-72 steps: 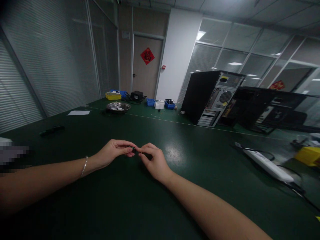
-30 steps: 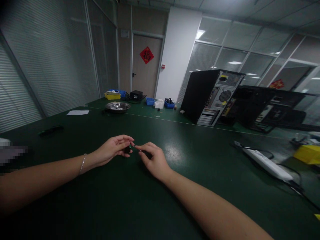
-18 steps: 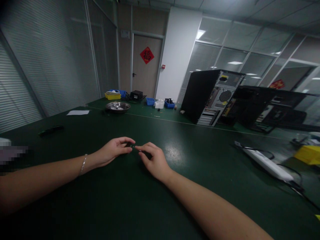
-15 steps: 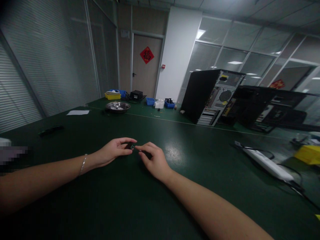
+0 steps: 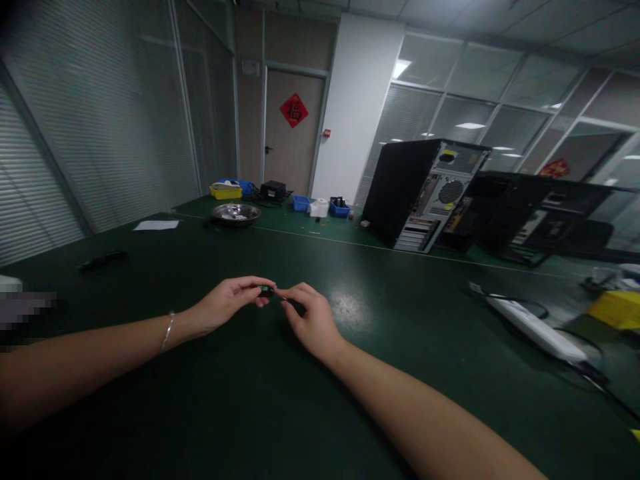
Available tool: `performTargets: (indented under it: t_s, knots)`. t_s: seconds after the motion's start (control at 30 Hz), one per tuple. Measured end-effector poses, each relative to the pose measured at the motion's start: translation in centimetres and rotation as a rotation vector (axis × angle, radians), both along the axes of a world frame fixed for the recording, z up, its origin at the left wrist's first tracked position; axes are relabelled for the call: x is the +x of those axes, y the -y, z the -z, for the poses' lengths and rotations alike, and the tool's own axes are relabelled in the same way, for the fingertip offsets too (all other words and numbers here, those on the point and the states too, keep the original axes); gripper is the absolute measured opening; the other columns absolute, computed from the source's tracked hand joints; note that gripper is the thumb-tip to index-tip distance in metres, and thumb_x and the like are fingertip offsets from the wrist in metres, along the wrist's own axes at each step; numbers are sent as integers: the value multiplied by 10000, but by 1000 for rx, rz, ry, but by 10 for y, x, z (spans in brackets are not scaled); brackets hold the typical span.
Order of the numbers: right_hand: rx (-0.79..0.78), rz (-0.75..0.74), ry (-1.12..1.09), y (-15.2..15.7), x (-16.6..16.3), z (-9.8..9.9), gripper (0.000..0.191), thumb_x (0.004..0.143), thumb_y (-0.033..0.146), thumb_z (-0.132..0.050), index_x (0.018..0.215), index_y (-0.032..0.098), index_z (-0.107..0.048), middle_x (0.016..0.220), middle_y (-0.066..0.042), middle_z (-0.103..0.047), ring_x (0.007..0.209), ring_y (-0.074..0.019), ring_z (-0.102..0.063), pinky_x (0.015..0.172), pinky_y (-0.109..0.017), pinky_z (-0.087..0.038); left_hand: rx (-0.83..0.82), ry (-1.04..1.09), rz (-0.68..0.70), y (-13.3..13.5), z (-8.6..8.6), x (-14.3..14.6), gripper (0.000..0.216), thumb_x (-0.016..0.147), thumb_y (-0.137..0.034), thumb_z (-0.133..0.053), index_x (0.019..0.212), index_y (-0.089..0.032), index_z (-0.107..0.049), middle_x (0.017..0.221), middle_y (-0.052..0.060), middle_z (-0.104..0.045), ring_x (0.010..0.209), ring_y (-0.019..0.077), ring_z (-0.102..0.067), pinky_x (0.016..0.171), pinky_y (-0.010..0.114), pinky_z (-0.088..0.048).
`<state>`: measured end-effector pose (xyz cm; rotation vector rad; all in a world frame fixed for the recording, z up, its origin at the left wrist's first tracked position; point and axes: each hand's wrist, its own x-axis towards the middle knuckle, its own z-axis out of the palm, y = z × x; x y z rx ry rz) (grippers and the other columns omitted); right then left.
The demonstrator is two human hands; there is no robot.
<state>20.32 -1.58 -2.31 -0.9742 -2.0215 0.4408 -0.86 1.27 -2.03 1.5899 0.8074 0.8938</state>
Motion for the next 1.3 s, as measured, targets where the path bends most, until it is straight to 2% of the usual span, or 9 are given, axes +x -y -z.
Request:
performTargets:
  t_s: [0.27, 0.67, 0.87, 1.0, 1.13, 1.3]
  knots:
    - [-29, -58, 18, 1, 0, -2, 313, 868, 137, -546, 1140, 253, -650, 972, -54, -625, 882, -165, -600, 760, -297, -491, 48, -47, 13, 2, -5, 0, 295, 787, -203, -646, 1076, -146, -648, 944, 66, -681, 779, 160, -629, 782, 322, -503]
    - [-41, -104, -48, 4, -2, -7, 272, 873, 163, -557, 1107, 238, -670, 957, -61, -627, 880, -166, -606, 773, -305, -503, -13, 0, 6, 3, -7, 1, 261, 774, -165, -663, 1033, -134, -672, 936, 76, -707, 796, 165, -648, 804, 334, -506]
    - [-36, -68, -55, 3, -3, -5, 274, 871, 172, -559, 1109, 246, -671, 934, -58, -636, 866, -171, -601, 765, -309, -490, 36, -8, -4, -1, -2, -1, 234, 816, -202, -625, 1042, -143, -647, 934, 59, -676, 784, 154, -631, 789, 328, -503]
    - [-66, -9, -53, 6, -2, -9, 254, 874, 178, -554, 1092, 232, -673, 939, -58, -633, 840, -167, -592, 722, -295, -481, 197, -126, 22, -2, -1, -4, 199, 831, -228, -610, 1014, -175, -665, 992, 51, -622, 906, 183, -601, 831, 334, -480]
    - [-84, 0, -32, 7, -2, -11, 250, 877, 167, -550, 1088, 226, -670, 942, -53, -630, 823, -156, -584, 677, -270, -463, 411, -351, 129, -2, -2, -6, 190, 871, -278, -570, 1019, -231, -679, 989, 34, -602, 970, 198, -552, 863, 337, -434]
    - [-78, -2, -24, 5, -3, -9, 251, 879, 166, -548, 1093, 223, -666, 936, -50, -627, 812, -149, -577, 671, -262, -450, 542, -505, 207, 2, -5, -4, 204, 914, -292, -506, 1031, -263, -670, 996, 32, -611, 1027, 209, -496, 903, 340, -390]
